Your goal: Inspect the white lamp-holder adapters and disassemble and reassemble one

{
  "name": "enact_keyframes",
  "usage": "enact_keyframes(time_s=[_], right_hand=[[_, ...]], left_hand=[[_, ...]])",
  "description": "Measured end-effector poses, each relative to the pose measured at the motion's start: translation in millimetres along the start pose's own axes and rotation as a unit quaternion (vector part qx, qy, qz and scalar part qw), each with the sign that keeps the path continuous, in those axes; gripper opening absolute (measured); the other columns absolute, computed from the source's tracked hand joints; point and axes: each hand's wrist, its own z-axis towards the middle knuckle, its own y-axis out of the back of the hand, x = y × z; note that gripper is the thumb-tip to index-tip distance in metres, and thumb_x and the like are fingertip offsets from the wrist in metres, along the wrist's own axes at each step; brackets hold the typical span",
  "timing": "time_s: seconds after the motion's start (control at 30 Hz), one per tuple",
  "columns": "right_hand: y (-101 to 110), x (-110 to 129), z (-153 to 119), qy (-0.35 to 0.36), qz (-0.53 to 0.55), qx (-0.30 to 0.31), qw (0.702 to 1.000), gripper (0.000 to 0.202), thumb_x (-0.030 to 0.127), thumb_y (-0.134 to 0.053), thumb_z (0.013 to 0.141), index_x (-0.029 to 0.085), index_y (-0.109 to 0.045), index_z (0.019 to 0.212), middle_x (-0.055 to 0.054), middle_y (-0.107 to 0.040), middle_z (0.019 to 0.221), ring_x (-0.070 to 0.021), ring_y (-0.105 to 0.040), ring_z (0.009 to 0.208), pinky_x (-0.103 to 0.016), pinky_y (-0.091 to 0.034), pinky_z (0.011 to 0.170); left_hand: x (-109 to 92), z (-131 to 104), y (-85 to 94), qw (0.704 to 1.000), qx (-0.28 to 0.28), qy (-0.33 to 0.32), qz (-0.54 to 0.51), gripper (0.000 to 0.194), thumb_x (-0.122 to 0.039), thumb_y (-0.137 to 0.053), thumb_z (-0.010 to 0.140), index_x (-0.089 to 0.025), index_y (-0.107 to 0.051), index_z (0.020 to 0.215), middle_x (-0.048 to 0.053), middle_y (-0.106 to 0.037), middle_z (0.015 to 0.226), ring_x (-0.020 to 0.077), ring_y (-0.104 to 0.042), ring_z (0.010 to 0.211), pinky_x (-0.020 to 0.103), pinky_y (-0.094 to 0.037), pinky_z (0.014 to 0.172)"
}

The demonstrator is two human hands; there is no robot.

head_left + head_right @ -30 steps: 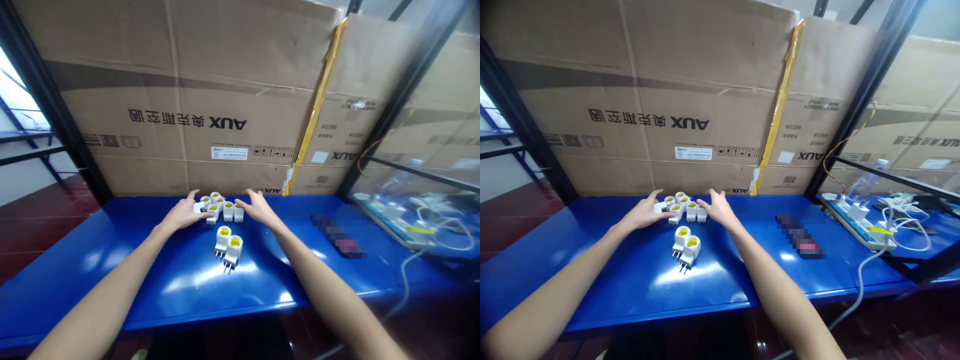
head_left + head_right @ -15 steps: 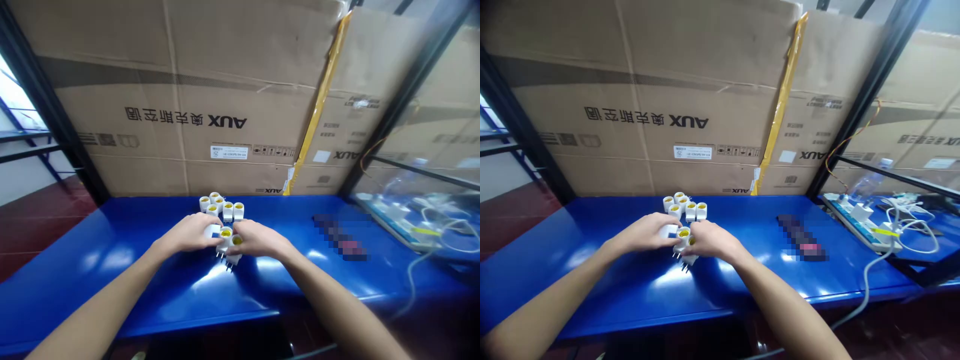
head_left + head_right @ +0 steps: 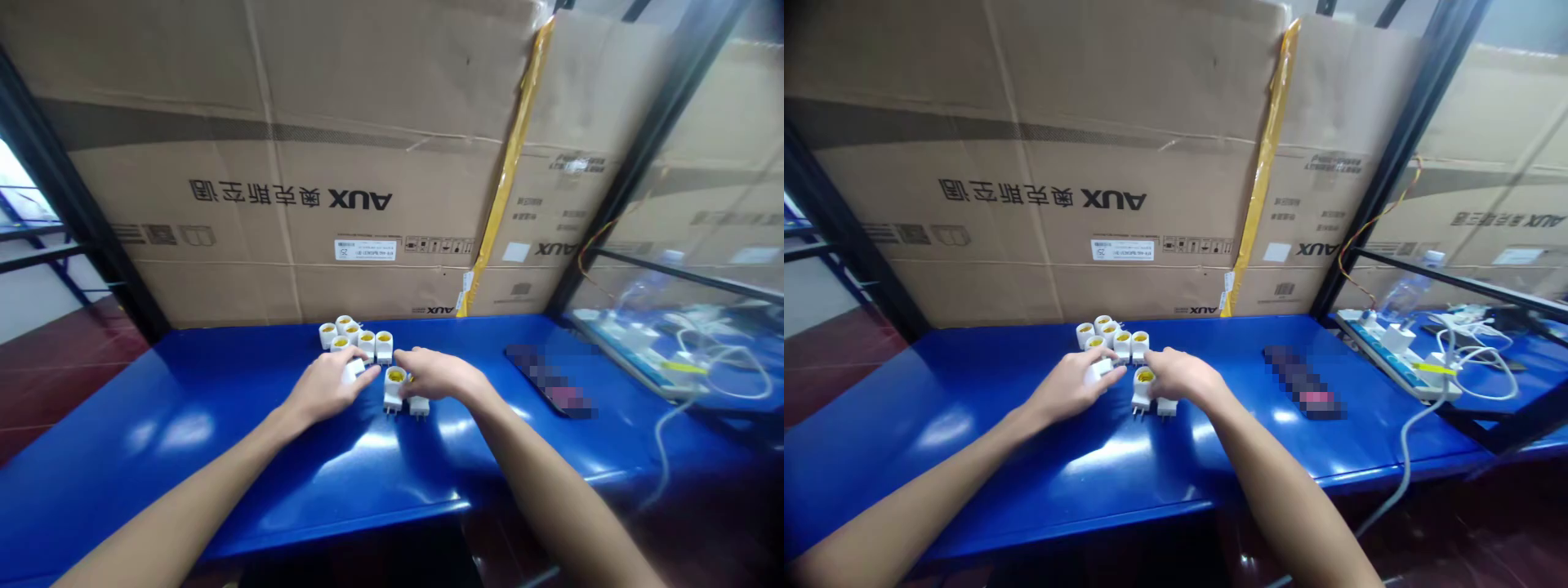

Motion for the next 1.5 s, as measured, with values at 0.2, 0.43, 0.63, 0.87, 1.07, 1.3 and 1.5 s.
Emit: enact_keyframes(time_s=[0.2, 0.43, 0.63, 0.87, 1.07, 1.3, 1.5], right_hand=[[7.2, -53.0, 25.8, -0.072, 0.024, -0.081, 0.994, 0.037, 0.027, -0.083, 0.084, 0.021, -0.074, 0.119, -0.016, -0.074, 0.122, -0.0361, -0.071, 0.115, -0.04, -0.055, 0.093], [-9.5, -64.9, 68.0, 0.027, 0.104, -0.178, 0.978, 0.046, 0.023, -0.074, 0.098, 0.015, -0.068, 0.142, -0.015, -0.069, 0.136, -0.0265, -0.065, 0.127, -0.035, -0.05, 0.112], [-33.7, -59.7, 97.3, 0.022, 0.174, -0.264, 0.948, 0.048, 0.028, -0.068, 0.1, 0.013, -0.064, 0.146, -0.017, -0.063, 0.141, -0.026, -0.062, 0.133, -0.039, -0.044, 0.122], [-15.6, -65.8, 91.1, -0.02, 0.235, -0.37, 0.899, 0.06, 0.027, -0.035, 0.11, 0.01, -0.028, 0.166, -0.021, -0.064, 0.136, -0.0261, -0.064, 0.132, -0.042, -0.047, 0.118], [-5.1, -32.6, 63.0, 0.179, 0.438, -0.378, 0.796, 0.039, 0.041, -0.055, 0.105, 0.022, -0.05, 0.139, -0.01, -0.078, 0.11, -0.0191, -0.066, 0.079, -0.03, -0.052, 0.069], [-24.1, 19.4, 36.2, 0.25, 0.364, -0.325, 0.836, 0.03, 0.04, -0.064, 0.103, 0.021, -0.079, 0.122, -0.003, -0.071, 0.087, -0.0129, -0.051, 0.06, -0.028, -0.04, 0.059], [-29.3, 33.2, 26.4, 0.235, 0.222, -0.351, 0.879, 0.019, 0.024, -0.059, 0.101, 0.017, -0.076, 0.099, -0.005, -0.074, 0.084, -0.0159, -0.059, 0.069, -0.029, -0.043, 0.068]], left_hand=[[50.5, 21.2, 37.3, 0.982, -0.089, 0.146, 0.079, 0.067, -0.08, -0.052, 0.094, -0.023, -0.077, 0.12, 0.018, -0.082, 0.122, 0.0425, -0.076, 0.114, 0.044, -0.056, 0.087], [78.0, 34.5, 28.9, 0.991, 0.015, 0.109, 0.071, 0.087, -0.093, -0.066, 0.077, -0.019, -0.078, 0.121, 0.02, -0.082, 0.122, 0.0426, -0.076, 0.114, 0.041, -0.057, 0.086], [67.2, 40.3, 15.6, 0.987, -0.036, 0.133, 0.086, 0.078, -0.084, -0.06, 0.087, -0.024, -0.074, 0.134, 0.021, -0.078, 0.137, 0.0439, -0.073, 0.127, 0.043, -0.056, 0.095], [67.6, 42.2, 27.2, 0.968, -0.132, 0.154, -0.15, 0.067, -0.074, -0.076, 0.08, -0.02, -0.076, 0.118, 0.02, -0.079, 0.122, 0.0438, -0.071, 0.121, 0.043, -0.057, 0.087], [57.7, 29.1, 36.9, 0.818, -0.108, 0.07, -0.561, 0.041, -0.035, -0.051, 0.103, -0.009, -0.071, 0.126, 0.017, -0.075, 0.108, 0.0249, -0.073, 0.09, 0.033, -0.057, 0.069], [41.7, 19.4, 21.7, 0.594, -0.045, 0.065, -0.801, 0.043, -0.012, -0.057, 0.101, -0.008, -0.069, 0.142, 0.017, -0.078, 0.11, 0.0226, -0.07, 0.081, 0.031, -0.057, 0.065], [49.1, 22.3, 13.7, 0.626, -0.019, 0.069, -0.776, 0.038, -0.025, -0.056, 0.106, -0.006, -0.075, 0.132, 0.019, -0.078, 0.11, 0.0251, -0.072, 0.083, 0.034, -0.058, 0.064]])
